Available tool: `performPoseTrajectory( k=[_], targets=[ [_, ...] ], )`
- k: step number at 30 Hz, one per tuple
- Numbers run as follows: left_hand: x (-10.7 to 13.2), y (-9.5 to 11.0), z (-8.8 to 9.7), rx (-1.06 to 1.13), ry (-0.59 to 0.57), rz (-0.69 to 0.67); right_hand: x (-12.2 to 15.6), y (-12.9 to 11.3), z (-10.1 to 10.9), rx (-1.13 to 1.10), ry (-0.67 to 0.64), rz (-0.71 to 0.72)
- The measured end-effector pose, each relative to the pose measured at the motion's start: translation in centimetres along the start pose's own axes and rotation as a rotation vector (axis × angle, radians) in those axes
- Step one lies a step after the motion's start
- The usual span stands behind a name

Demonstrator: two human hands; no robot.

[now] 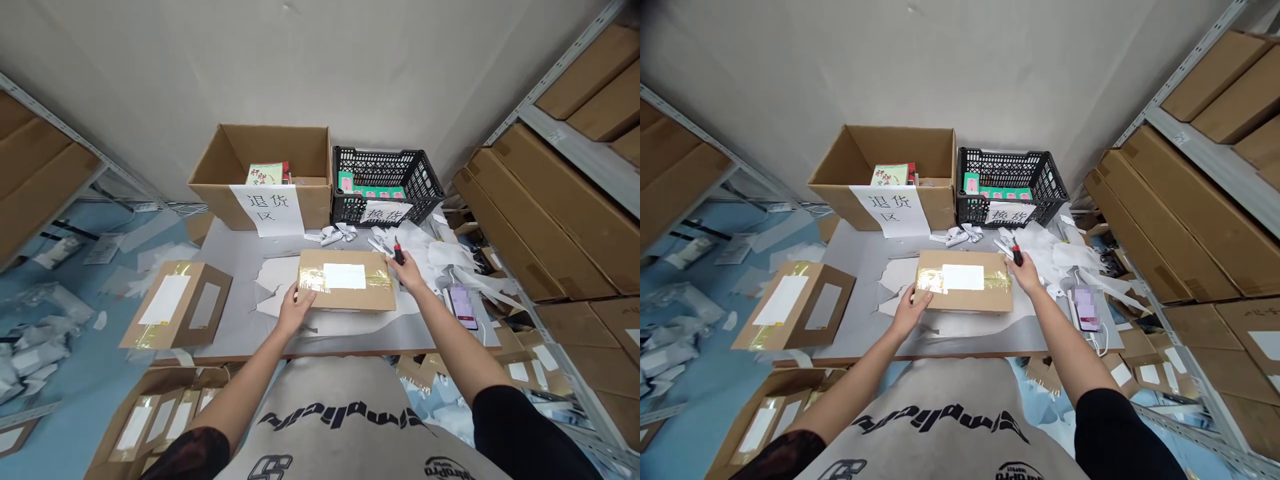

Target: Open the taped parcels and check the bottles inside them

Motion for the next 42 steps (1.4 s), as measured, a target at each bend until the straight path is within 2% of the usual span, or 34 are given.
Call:
performPoseTrajectory(
  k=[1, 3, 4, 5, 7, 9, 11, 13, 14, 16, 19, 22, 23, 24, 25, 26, 28, 30, 32, 35, 39, 42],
  targets=[
    [-1.3, 0.3, -0.2, 0.03, -0.037, 0.015, -1.0, -0.4, 0.0, 0.025, -0.017, 0.04],
    [-4.2, 1.2, -0.8, 0.083, -0.105, 0.041, -2.3, -1.0, -0.2, 0.081, -0.15, 0.068],
    [-5.7, 1.8, -1.0, 0.087, -0.096, 0.058, -2.6, -1.1, -0.2, 0.113, -0.231, 0.063],
    [-6.9, 2.4, -1.2, 0.08, -0.061, 0.069, -2.7, -1.1, 0.0, 0.147, -0.288, 0.053],
    [-8.0, 3.1, -1.4, 0.036, 0.079, 0.141, -2.3, -1.0, 0.7, 0.221, -0.312, 0.044],
    [-6.7, 3.4, -1.9, 0.007, 0.145, 0.234, -1.4, -0.8, 1.5, 0.304, -0.265, 0.068],
    [-3.6, 3.4, -3.2, 0.015, 0.087, 0.311, 0.1, -0.5, 1.9, 0.392, -0.203, 0.081],
    [-0.5, 3.5, -4.8, 0.062, -0.028, 0.318, 2.1, -0.5, 1.7, 0.473, -0.149, 0.056],
    [0.4, 3.7, -5.5, 0.153, -0.084, 0.292, 3.3, -0.6, 1.4, 0.512, -0.131, 0.039],
    [0.5, 4.3, -6.2, 0.306, -0.093, 0.235, 6.2, -1.2, 0.5, 0.571, -0.141, 0.035],
    [-3.2, 5.0, -5.8, 0.331, -0.21, 0.179, 10.7, -2.4, -1.3, 0.489, -0.32, 0.061],
    [-8.1, 5.1, -4.4, 0.094, -0.333, 0.101, 13.1, -3.3, -2.7, 0.234, -0.573, 0.126],
    [-9.4, 5.2, -4.0, 0.034, -0.365, 0.046, 12.8, -3.3, -2.8, 0.174, -0.584, 0.117],
    [-10.4, 5.4, -3.7, -0.008, -0.406, -0.018, 11.9, -3.1, -2.7, 0.143, -0.532, 0.094],
    [-11.2, 5.5, -3.5, -0.035, -0.459, -0.075, 10.4, -2.7, -2.4, 0.135, -0.427, 0.067],
    [-11.7, 5.6, -3.4, -0.05, -0.503, -0.109, 8.5, -2.3, -1.8, 0.153, -0.262, 0.041],
    [-12.1, 5.8, -3.5, -0.044, -0.576, -0.127, 4.3, -1.7, -0.9, 0.17, -0.007, 0.107],
    [-12.2, 5.8, -3.6, -0.02, -0.61, -0.097, 0.4, -1.3, -0.6, 0.088, 0.071, 0.168],
    [-12.2, 5.8, -3.7, -0.011, -0.627, -0.071, -2.4, -1.0, -1.0, -0.02, -0.002, 0.143],
    [-12.0, 5.8, -3.4, -0.027, -0.636, -0.059, -4.0, -0.8, -2.5, -0.152, -0.173, 0.047],
    [-11.6, 5.9, -1.8, -0.041, -0.681, -0.068, -2.5, -0.9, -4.4, -0.192, -0.241, 0.025],
    [-12.1, 6.2, -0.5, -0.138, -0.736, -0.135, 0.7, -0.8, -4.7, -0.163, -0.174, 0.1]
  ],
)
Point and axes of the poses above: each hand's wrist, its own x-axis away from the middle knuckle, its own z-axis out of the back of the hand, y = z × x, the point moved 3 cm from there along -x, towards the middle knuckle, and after that the axes turned 12 degrees about y, right-handed, at the moved point
